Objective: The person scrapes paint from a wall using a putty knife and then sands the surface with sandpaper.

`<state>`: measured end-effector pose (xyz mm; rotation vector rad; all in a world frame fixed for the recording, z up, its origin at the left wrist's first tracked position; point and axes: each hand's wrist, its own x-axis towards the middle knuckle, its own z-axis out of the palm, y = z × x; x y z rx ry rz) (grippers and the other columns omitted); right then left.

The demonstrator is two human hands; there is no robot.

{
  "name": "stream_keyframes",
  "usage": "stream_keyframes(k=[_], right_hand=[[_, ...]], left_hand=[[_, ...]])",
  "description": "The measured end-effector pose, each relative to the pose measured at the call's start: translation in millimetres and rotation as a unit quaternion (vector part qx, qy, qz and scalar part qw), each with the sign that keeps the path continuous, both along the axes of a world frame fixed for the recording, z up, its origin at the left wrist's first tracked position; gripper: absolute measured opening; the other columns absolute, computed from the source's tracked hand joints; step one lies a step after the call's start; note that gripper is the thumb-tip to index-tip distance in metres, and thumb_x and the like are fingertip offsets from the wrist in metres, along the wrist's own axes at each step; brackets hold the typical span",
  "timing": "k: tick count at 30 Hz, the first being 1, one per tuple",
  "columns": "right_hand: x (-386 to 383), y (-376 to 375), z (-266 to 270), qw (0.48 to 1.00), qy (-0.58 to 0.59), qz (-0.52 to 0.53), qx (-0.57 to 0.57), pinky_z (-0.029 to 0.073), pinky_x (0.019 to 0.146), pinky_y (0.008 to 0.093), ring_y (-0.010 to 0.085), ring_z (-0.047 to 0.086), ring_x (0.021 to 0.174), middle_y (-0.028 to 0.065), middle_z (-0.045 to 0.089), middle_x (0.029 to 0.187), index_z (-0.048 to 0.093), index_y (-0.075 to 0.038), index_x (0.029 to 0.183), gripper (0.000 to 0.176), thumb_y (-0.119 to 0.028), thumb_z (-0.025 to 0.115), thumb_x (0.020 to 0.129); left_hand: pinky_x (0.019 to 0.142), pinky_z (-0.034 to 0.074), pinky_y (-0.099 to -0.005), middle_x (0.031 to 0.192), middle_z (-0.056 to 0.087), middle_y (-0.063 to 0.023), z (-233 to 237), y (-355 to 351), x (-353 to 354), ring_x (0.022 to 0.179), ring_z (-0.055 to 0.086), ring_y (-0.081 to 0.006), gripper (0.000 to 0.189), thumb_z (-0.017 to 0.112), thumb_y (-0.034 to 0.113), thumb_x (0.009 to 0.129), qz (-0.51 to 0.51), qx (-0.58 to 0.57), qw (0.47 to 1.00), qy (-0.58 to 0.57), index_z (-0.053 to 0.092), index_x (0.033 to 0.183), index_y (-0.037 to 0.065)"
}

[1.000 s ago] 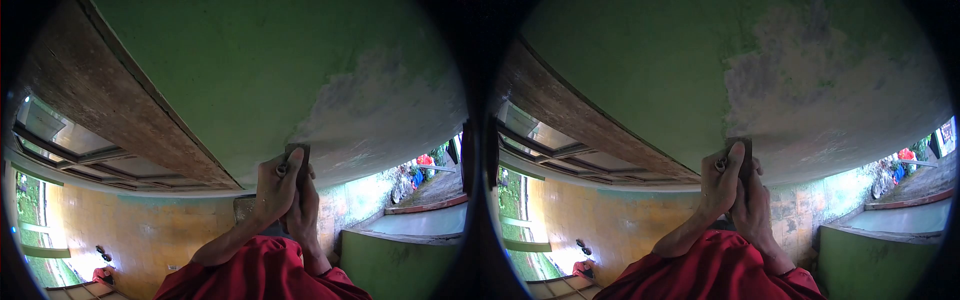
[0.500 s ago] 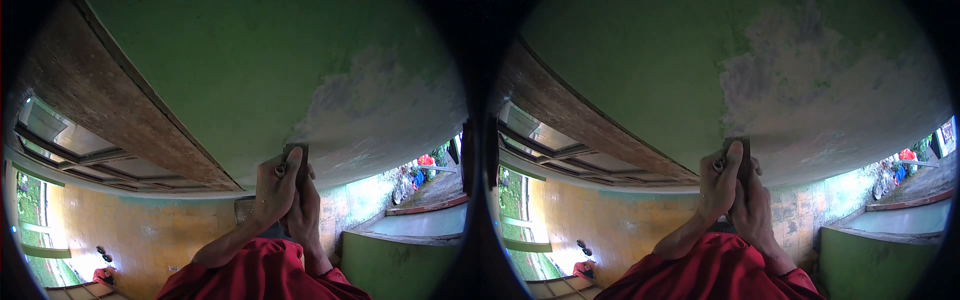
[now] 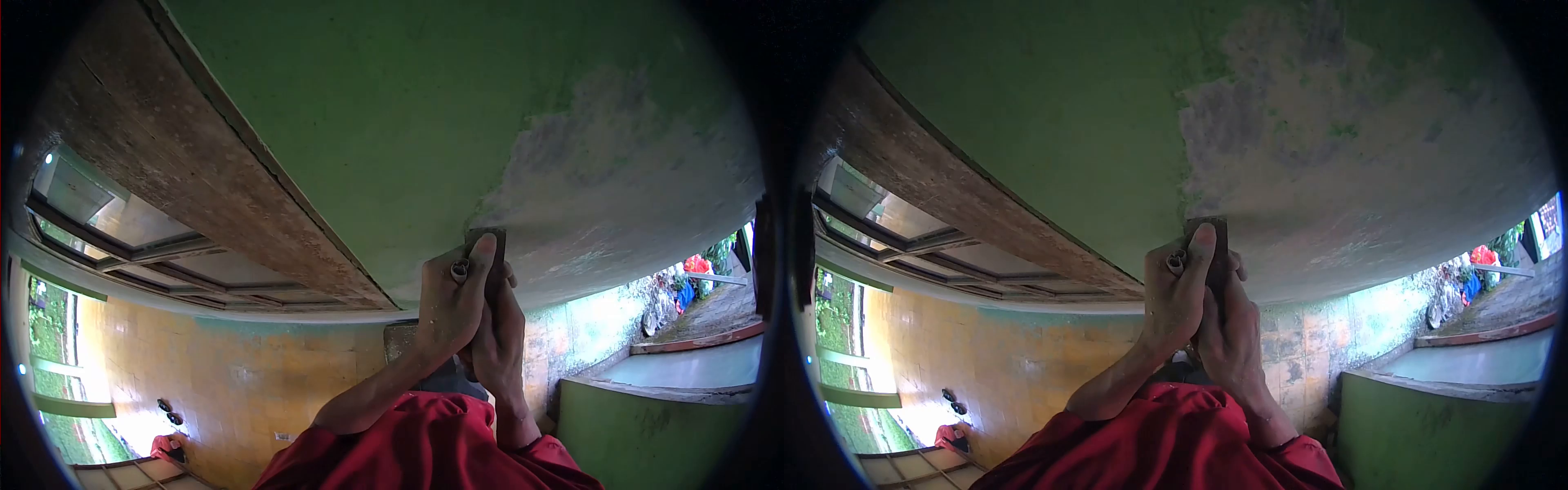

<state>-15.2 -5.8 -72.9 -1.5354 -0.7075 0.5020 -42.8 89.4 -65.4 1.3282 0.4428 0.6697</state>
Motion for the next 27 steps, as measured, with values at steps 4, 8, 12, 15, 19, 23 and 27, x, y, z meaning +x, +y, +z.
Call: stream_keyframes(k=[4,8,12,15,19,23,27], right_hand=[[-0.5,1.0,-19.6,0.999,-0.027,-0.024,0.009,0.050,0.077,0.0331,0.0226,0.065,0.088,0.0157,0.065,0.097,0.047,0.005,0.132,0.037,-0.016,0.043,0.101],[5.0,9.1,5.2,0.993,-0.077,-0.036,0.076,0.052,0.070,0.0361,0.0293,0.071,0.082,0.0191,0.068,0.087,0.050,0.003,0.126,0.033,-0.018,0.045,0.100],[-5.0,-4.3,-0.7,1.000,-0.004,0.005,-0.023,0.046,0.092,0.0298,0.0184,0.059,0.103,0.0144,0.062,0.113,0.043,0.007,0.141,0.045,-0.015,0.042,0.102],[0.0,-2.8,7.2,0.997,0.043,0.016,-0.056,0.047,0.087,0.0276,0.0159,0.059,0.098,0.0141,0.062,0.112,0.042,0.007,0.141,0.045,-0.016,0.042,0.102],[-0.7,-3.0,4.5,0.999,-0.035,0.000,-0.005,0.047,0.069,0.0236,0.0108,0.057,0.081,0.0089,0.061,0.102,0.041,0.006,0.141,0.045,-0.018,0.041,0.103],[-0.7,0.2,6.5,1.000,-0.015,-0.017,-0.007,0.047,0.069,0.0244,0.0120,0.056,0.079,0.0088,0.061,0.100,0.042,0.005,0.142,0.045,-0.018,0.041,0.103],[0.9,1.2,13.7,0.995,-0.095,-0.016,0.010,0.046,0.067,0.0240,0.0109,0.055,0.077,0.0082,0.061,0.096,0.046,0.004,0.136,0.041,-0.019,0.040,0.103]], left_hand=[[0.056,0.046,-0.0283,0.066,0.064,-0.0058,-6.2,-4.5,0.3,0.062,0.058,-0.0100,0.047,0.053,0.033,0.104,0.031,0.014,0.999,-0.017,0.065,0.077,-0.003],[0.056,0.046,-0.0273,0.066,0.064,-0.0068,17.9,4.2,1.8,0.063,0.059,-0.0090,0.046,0.054,0.032,0.104,0.016,0.067,0.998,-0.010,0.066,0.078,-0.004],[0.055,0.046,-0.0279,0.066,0.065,-0.0083,-4.7,-7.5,-1.5,0.062,0.059,-0.0089,0.047,0.054,0.032,0.103,0.042,-0.041,0.998,-0.030,0.065,0.078,-0.006],[0.060,0.049,-0.0263,0.072,0.066,-0.0060,-1.2,-1.3,-0.7,0.066,0.062,-0.0113,0.045,0.051,0.033,0.105,0.021,0.012,1.000,-0.007,0.064,0.080,-0.002],[0.060,0.049,-0.0265,0.072,0.066,-0.0065,17.3,-0.6,-2.0,0.066,0.062,-0.0115,0.046,0.052,0.034,0.105,0.012,0.029,0.999,-0.011,0.065,0.079,-0.002],[0.059,0.048,-0.0254,0.071,0.066,-0.0058,17.4,1.2,2.2,0.065,0.061,-0.0100,0.049,0.051,0.035,0.105,0.014,0.012,1.000,-0.021,0.065,0.078,-0.002],[0.059,0.048,-0.0246,0.070,0.066,-0.0059,10.9,-0.6,-1.2,0.064,0.061,-0.0099,0.050,0.051,0.036,0.105,-0.003,0.017,1.000,-0.025,0.065,0.077,-0.002]])
